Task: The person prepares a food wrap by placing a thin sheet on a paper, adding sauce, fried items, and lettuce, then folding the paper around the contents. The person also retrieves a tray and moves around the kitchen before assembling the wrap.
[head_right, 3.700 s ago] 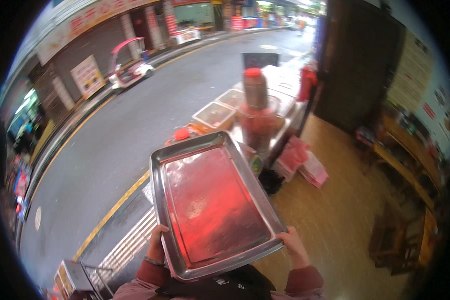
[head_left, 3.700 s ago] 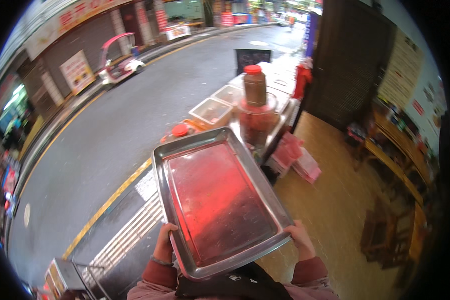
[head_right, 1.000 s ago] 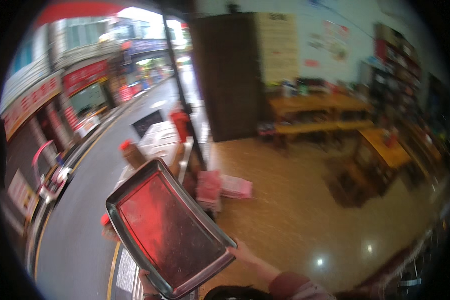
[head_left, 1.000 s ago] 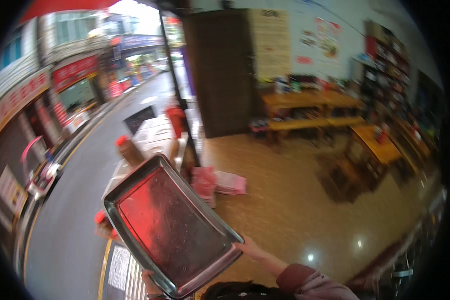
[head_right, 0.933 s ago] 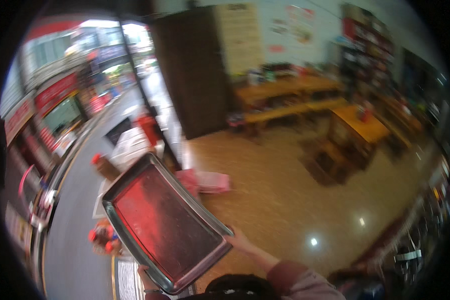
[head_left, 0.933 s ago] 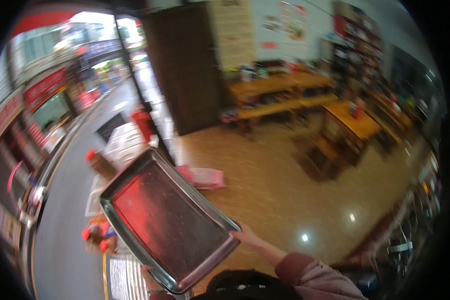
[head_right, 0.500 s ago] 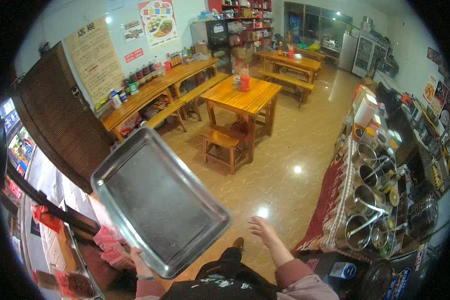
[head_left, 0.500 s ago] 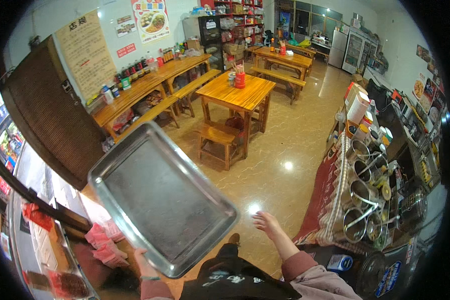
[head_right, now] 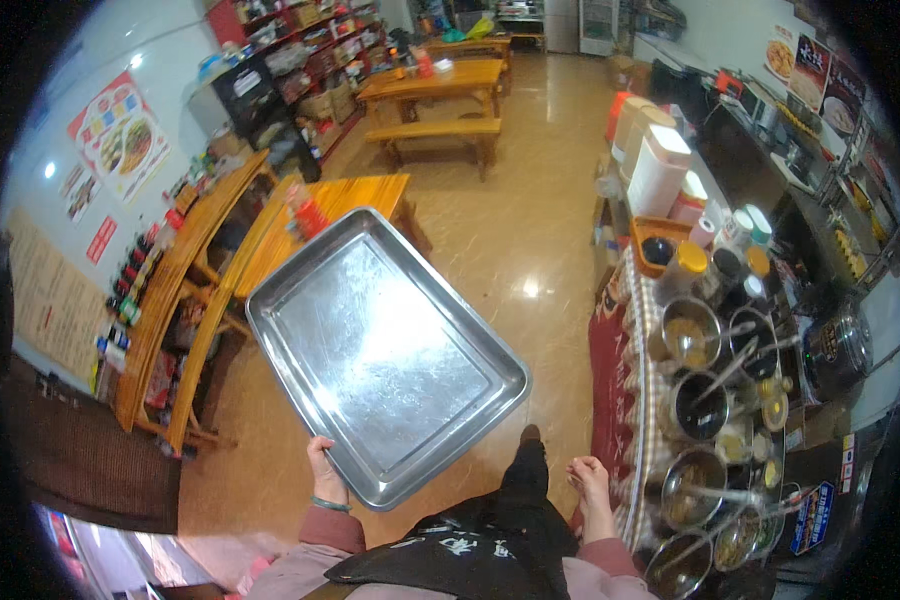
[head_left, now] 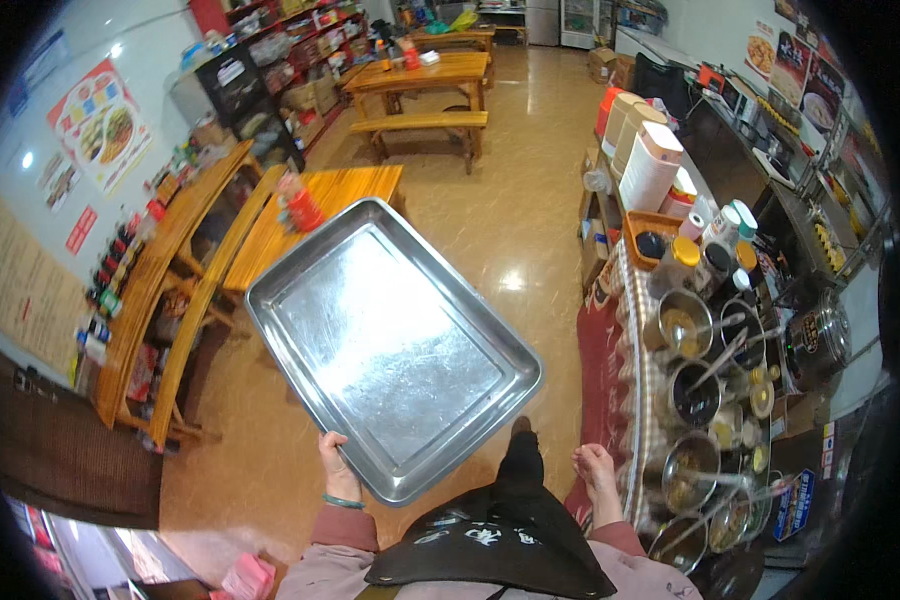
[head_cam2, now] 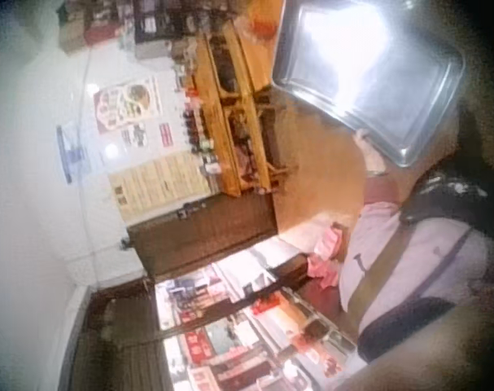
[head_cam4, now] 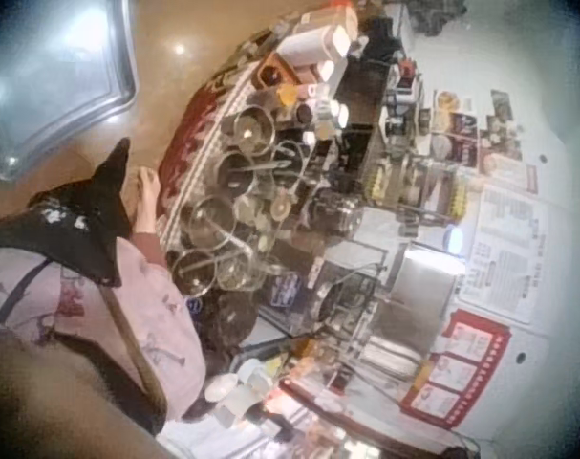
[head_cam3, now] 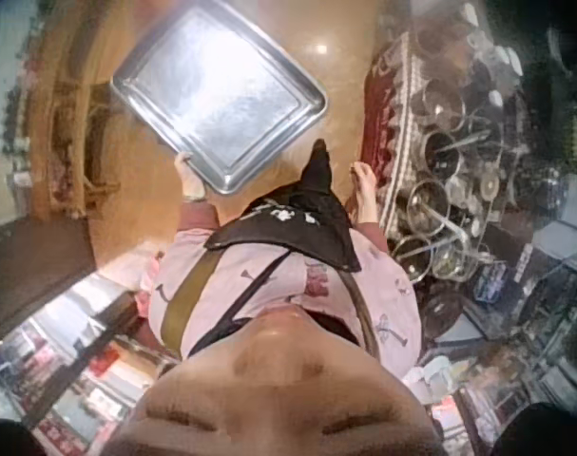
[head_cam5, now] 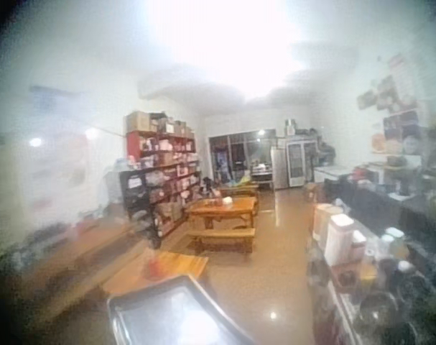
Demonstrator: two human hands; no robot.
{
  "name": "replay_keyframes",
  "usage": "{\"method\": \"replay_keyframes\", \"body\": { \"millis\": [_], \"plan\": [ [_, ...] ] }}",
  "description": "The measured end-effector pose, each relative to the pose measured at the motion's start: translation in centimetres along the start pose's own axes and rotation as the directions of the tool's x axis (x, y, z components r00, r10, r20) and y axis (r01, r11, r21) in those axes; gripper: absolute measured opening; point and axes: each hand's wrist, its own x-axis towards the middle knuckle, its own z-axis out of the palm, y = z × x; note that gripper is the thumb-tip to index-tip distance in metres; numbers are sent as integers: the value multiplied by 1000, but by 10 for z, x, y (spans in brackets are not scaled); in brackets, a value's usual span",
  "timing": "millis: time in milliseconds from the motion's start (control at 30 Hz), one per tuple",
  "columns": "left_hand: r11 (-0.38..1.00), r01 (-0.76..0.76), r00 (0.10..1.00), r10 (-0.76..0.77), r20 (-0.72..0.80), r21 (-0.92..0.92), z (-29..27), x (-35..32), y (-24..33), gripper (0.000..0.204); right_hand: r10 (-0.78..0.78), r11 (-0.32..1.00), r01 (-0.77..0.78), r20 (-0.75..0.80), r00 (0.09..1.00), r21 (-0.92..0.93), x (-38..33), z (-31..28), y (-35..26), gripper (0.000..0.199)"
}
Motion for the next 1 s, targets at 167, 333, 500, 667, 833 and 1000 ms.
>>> {"method": "replay_keyframes", "body": {
  "millis": [167,333,500,667,833,1000],
  "plan": [
    [980,-194,977,197,82,-50,157,76,-5,53,-314,882,322,81,946,-345,143,78,-132,37],
    [987,-160,984,159,80,3,244,150,1,50,-552,678,645,337,763,-352,255,191,-267,48],
    [990,-142,987,142,70,-11,328,266,-8,51,-329,652,622,578,747,-434,355,298,-324,54],
    [976,-192,978,181,108,101,434,409,-14,50,-415,579,767,710,569,-276,489,386,-366,55],
    [999,49,988,-52,149,25,548,554,-15,36,-490,627,703,531,691,-335,620,417,-460,12],
    [919,-197,950,92,299,343,681,666,-18,21,-678,467,750,355,643,-467,749,431,-540,16]
  ]
}}
